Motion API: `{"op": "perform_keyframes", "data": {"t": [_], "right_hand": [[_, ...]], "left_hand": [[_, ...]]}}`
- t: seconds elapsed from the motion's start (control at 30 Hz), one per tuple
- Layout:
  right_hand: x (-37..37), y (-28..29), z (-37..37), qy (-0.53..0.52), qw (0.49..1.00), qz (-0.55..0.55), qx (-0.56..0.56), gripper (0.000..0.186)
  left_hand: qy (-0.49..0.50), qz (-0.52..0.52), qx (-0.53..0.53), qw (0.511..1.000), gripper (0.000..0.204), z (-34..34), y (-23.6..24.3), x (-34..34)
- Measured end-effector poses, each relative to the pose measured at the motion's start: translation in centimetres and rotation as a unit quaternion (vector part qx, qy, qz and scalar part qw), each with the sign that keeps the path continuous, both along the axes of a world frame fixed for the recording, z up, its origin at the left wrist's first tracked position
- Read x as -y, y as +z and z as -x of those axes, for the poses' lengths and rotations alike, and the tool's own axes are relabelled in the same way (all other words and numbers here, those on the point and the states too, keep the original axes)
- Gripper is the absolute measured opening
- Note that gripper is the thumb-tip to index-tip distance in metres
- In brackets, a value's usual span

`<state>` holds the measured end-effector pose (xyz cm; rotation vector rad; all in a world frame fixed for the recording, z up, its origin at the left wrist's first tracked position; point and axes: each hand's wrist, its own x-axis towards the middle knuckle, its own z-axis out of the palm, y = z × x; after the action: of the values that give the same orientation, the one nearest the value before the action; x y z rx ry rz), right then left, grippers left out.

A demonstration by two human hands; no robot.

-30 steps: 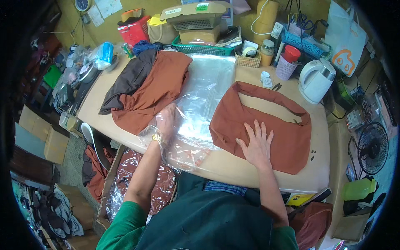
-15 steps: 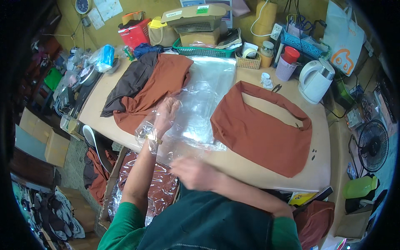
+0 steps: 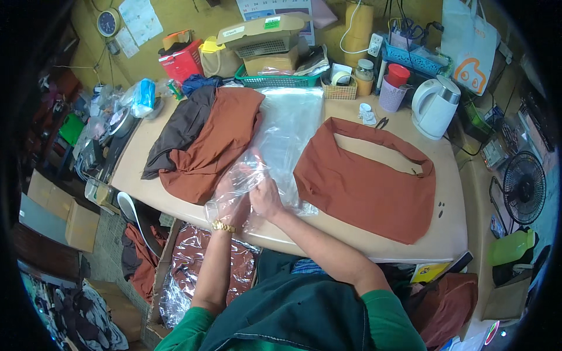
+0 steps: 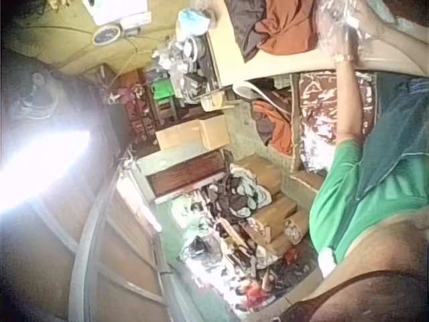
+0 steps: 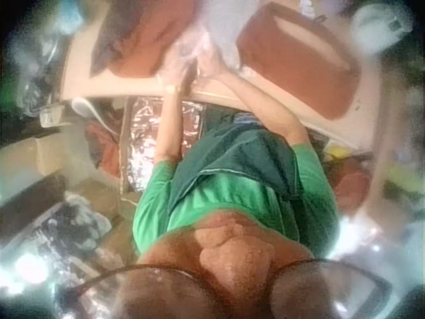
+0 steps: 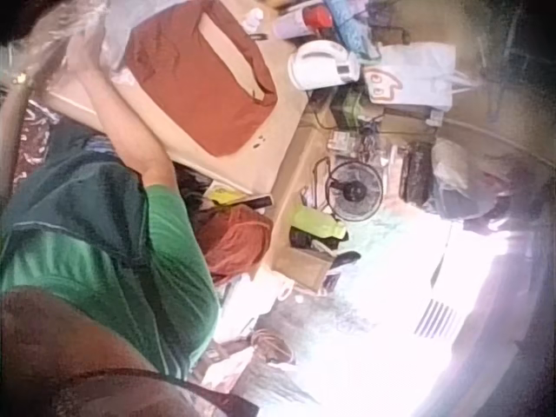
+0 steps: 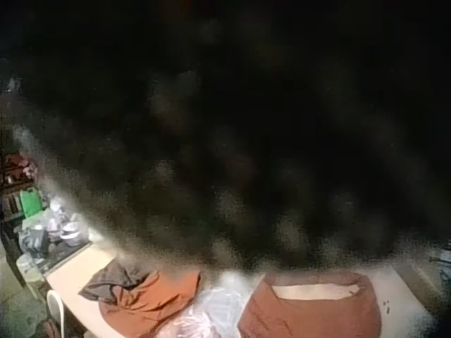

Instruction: The person picks up a brown and black bag from a box, turns it over by hand, checks the seams and zipper, wipes the surface with a white cloth, and places it inside a clear plastic bag.

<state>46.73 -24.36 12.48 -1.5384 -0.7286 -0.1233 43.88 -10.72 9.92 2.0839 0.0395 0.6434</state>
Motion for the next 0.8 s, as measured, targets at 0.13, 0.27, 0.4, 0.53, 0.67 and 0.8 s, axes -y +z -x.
{"op": "perform_keyframes", "data": {"t": [0.13,0.27,0.4,0.53,0.67,0.8], "right_hand": [[0.5,-1.4,-1.0,0.014,0.962,0.27,0.032,0.065],[-0.8,-1.7,-0.6,-0.033,0.892,0.431,0.133,0.082],[-1.5,-2.3,-1.3,-0.076,0.871,0.455,0.167,0.089],[-0.7,-3.3,-1.2,-0.094,0.885,0.422,0.171,0.077],[-1.0,-3.7,-1.2,-0.066,0.907,0.39,0.143,0.087],[-0.4,-2.5,-1.8,-0.063,0.874,0.469,0.111,0.086]], "left_hand": [[0.085,-0.011,-0.079,0.993,0.02,-0.8,2.1,0.7],[0.07,0.058,-0.07,0.993,0.027,-0.1,2.9,0.5],[0.083,0.022,-0.068,0.994,0.041,0.9,1.4,-0.6],[0.014,0.442,-0.055,0.895,0.038,1.1,1.4,-0.4],[0.002,0.171,-0.09,0.981,0.03,2.9,-0.3,-2.6],[-0.039,-0.165,-0.225,0.959,0.03,4.3,2.6,-0.5]]}}
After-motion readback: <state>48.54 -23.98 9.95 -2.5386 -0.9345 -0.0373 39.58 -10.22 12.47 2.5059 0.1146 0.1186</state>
